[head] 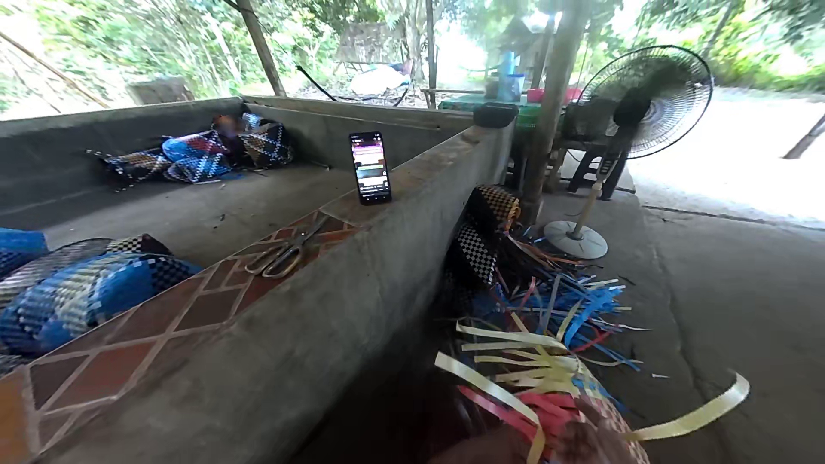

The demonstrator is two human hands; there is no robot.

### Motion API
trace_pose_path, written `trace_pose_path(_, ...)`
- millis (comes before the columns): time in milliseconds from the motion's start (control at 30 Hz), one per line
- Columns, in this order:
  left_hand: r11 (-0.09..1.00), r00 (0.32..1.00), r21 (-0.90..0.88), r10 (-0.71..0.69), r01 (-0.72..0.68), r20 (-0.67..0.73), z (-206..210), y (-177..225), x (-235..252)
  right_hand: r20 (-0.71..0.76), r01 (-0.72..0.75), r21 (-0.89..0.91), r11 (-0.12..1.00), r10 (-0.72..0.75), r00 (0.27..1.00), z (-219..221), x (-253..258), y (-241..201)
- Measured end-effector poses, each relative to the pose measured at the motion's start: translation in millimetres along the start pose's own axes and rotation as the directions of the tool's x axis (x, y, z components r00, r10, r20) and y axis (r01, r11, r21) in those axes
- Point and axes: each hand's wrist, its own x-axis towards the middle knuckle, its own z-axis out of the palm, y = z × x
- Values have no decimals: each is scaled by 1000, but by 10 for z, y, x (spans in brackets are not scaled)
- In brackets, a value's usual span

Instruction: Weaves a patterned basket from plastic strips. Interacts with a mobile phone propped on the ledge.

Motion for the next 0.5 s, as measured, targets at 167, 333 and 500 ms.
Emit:
trace_pose_path(167,997,995,24,-77,78,-61,-57,8,-11,35,-92,-577,812,137,990,-243,-6,75)
trace_pose_path(333,995,998,85,-51,54,-37,-51,-34,38,-23,-138,-599,789,155,988,-222,39,235)
trace_pose_path(500,976,978,79,-201,204,-47,-97,88,-10,-275,-268,-278,922,190,942,-53,206,78)
